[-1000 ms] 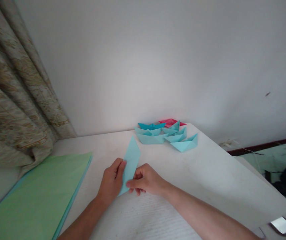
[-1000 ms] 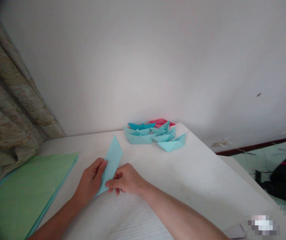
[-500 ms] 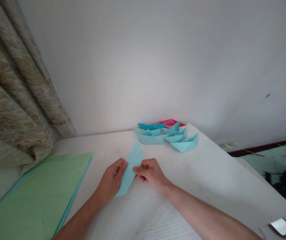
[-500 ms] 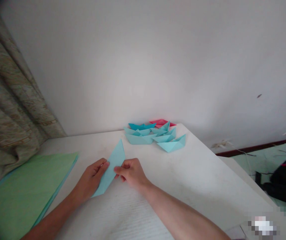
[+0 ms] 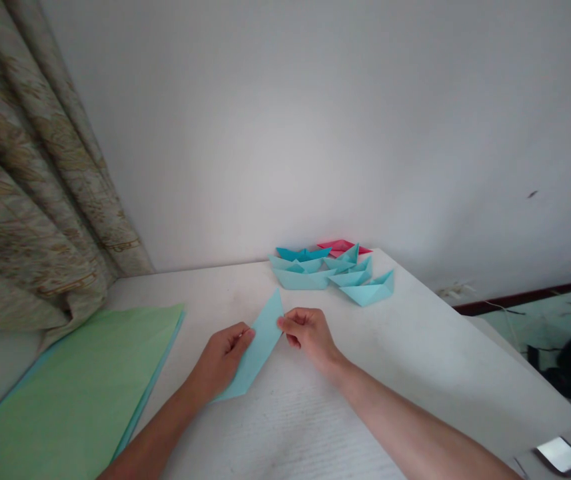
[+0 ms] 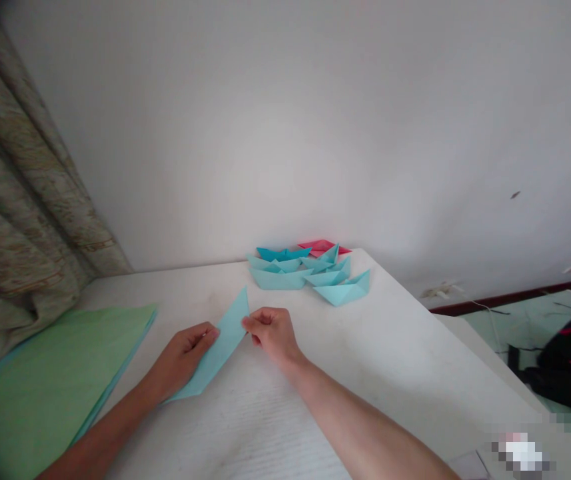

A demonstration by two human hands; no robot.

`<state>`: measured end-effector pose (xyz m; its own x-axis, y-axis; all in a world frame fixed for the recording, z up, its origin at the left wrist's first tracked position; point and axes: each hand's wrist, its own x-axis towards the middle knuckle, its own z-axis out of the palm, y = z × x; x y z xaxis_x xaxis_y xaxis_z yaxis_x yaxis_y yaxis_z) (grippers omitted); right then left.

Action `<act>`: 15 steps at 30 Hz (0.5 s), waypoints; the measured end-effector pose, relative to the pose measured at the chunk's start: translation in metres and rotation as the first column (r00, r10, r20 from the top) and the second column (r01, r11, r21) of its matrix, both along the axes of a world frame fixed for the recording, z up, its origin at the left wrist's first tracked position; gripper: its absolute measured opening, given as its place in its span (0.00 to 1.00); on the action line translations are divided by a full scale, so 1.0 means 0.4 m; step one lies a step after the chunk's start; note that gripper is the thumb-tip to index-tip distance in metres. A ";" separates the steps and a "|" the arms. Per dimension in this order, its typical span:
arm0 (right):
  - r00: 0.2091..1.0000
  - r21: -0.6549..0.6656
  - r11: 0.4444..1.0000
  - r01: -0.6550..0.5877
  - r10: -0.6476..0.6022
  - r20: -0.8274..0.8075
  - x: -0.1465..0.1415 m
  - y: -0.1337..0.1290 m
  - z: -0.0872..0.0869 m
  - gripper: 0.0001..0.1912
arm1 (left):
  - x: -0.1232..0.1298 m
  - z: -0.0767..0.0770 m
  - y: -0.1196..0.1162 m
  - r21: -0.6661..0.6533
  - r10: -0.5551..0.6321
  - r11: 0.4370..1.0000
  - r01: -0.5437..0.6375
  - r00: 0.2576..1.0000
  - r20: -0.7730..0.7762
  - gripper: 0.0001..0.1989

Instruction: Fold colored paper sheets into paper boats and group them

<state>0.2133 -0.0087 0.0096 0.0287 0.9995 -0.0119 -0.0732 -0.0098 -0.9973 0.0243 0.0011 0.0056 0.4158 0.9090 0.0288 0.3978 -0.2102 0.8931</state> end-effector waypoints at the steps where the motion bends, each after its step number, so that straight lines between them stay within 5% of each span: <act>1: 1.000 -0.014 1.000 -0.014 0.014 -0.001 -0.003 -0.002 0.001 0.14 | 0.000 -0.003 0.003 0.006 0.001 1.000 -0.001 1.000 -0.003 0.19; 9: 0.998 -0.054 0.997 -0.064 0.065 0.019 -0.017 -0.010 0.004 0.15 | -0.001 0.008 -0.001 -0.016 -0.085 0.996 0.085 0.996 0.021 0.18; 15: 0.996 -0.048 0.998 0.038 -0.041 -0.074 -0.009 -0.005 0.001 0.13 | -0.007 0.025 -0.018 -0.144 -0.254 0.956 0.256 0.967 0.031 0.18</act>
<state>0.2098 -0.0107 0.0100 0.0653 0.9959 -0.0623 -0.1491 -0.0520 -0.9875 0.0216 -0.0061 0.0157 0.6347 0.7675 -0.0900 0.3372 -0.1703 0.9259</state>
